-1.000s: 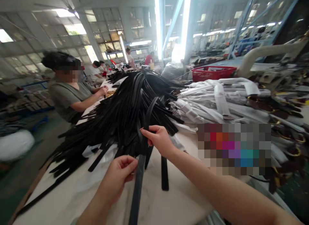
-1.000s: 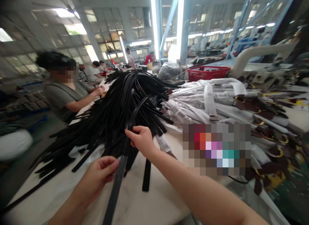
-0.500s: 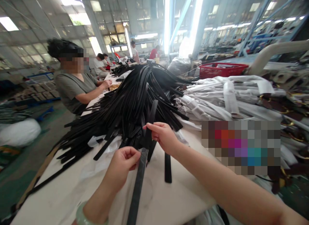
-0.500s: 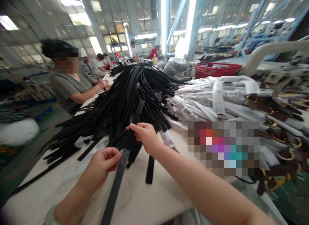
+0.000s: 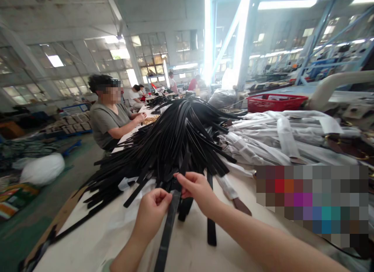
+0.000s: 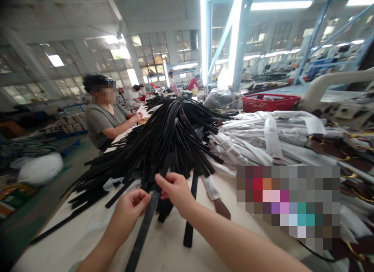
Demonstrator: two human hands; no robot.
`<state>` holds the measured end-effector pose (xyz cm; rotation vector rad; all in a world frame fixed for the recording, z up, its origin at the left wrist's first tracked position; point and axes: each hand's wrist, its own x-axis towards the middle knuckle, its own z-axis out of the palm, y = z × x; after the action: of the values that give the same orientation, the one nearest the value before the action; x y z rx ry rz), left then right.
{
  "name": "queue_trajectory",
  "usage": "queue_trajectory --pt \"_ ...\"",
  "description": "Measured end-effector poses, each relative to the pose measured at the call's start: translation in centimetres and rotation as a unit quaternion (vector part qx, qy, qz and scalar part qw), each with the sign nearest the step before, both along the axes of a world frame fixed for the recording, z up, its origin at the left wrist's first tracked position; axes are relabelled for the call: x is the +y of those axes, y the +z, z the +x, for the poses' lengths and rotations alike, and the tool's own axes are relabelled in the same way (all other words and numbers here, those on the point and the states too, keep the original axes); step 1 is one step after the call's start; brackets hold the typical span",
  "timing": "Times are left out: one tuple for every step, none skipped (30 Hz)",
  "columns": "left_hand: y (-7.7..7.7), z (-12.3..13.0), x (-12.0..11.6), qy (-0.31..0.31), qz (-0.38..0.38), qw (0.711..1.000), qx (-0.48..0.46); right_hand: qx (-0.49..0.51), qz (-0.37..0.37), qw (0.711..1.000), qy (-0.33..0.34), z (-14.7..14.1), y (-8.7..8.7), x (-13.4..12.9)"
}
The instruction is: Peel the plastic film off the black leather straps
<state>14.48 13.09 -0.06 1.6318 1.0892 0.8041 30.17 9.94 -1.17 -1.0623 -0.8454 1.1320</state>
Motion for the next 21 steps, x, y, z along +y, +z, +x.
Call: queue_trajectory --pt "0.0 0.0 -0.1 -0.004 0.006 1.000 0.009 0.002 0.010 1.000 -0.029 0.4 0.2 0.2" --pt "-0.1 0.1 -0.1 -0.008 0.009 1.000 0.015 0.001 0.018 0.999 -0.049 0.7 0.2 0.3" --pt "-0.3 0.1 -0.2 -0.011 0.010 1.000 0.018 -0.002 0.024 0.998 -0.056 0.9 0.2 0.4" --pt "-0.4 0.1 -0.1 -0.012 0.009 1.000 0.019 -0.006 0.025 0.998 -0.049 0.8 0.1 0.5" --pt "-0.5 0.1 0.0 -0.012 0.007 1.000 0.018 -0.013 0.022 0.999 -0.035 0.6 -0.1 0.5" --pt "-0.6 0.2 0.2 -0.011 0.004 1.000 0.016 -0.020 0.017 0.999 -0.019 0.2 -0.4 0.6" --pt "-0.6 0.2 0.4 -0.010 -0.002 1.000 0.013 -0.029 0.014 0.999 -0.007 -0.1 -0.6 0.6" --pt "-0.6 0.2 0.6 -0.011 -0.012 1.000 0.010 -0.039 0.013 0.999 0.000 -0.4 -0.8 0.6" --pt "-0.4 0.2 0.7 -0.017 -0.029 0.999 0.007 -0.050 0.015 0.999 0.001 -0.6 -1.0 0.6" --pt "-0.2 0.2 0.6 -0.030 -0.053 0.998 0.004 -0.061 0.018 0.998 -0.003 -0.6 -1.1 0.6" --pt "0.0 0.1 0.3 -0.049 -0.083 0.995 0.000 -0.069 0.022 0.997 -0.010 -0.5 -1.1 0.6" --pt "0.3 -0.1 -0.3 -0.074 -0.117 0.990 -0.004 -0.075 0.027 0.997 -0.019 -0.3 -1.1 0.5" --pt "0.6 -0.4 -1.2 -0.100 -0.152 0.983 -0.008 -0.079 0.031 0.996 -0.025 0.0 -1.0 0.4" --pt "0.9 -0.8 -2.4 -0.124 -0.186 0.975 -0.011 -0.079 0.035 0.996 -0.027 0.1 -0.9 0.2" --pt "1.2 -1.5 -3.9 -0.141 -0.214 0.966 -0.016 -0.078 0.037 0.996 -0.024 0.2 -0.8 -0.2" --pt "1.4 -2.5 -5.5 -0.144 -0.236 0.961 -0.025 -0.075 0.038 0.996 -0.012 0.1 -0.7 -0.6" --pt "1.7 -3.8 -7.3 -0.135 -0.252 0.958 -0.035 -0.071 0.038 0.997 0.008 0.0 -0.6 -1.1" --pt "1.9 -5.6 -9.1 -0.116 -0.261 0.957 -0.048 -0.067 0.035 0.996 0.040 -0.3 -0.7 -1.6" --pt "2.3 -7.8 -11.0 -0.078 -0.262 0.960 -0.064 -0.062 0.033 0.994 0.082 -0.5 -0.8 -2.1" --pt "2.8 -10.5 -13.0 -0.035 -0.257 0.963 -0.077 -0.060 0.031 0.990 0.122 -0.7 -1.0 -2.6" --pt "3.4 -13.6 -15.0 0.025 -0.247 0.964 -0.090 -0.068 0.029 0.985 0.156 -0.9 -1.3 -3.0"
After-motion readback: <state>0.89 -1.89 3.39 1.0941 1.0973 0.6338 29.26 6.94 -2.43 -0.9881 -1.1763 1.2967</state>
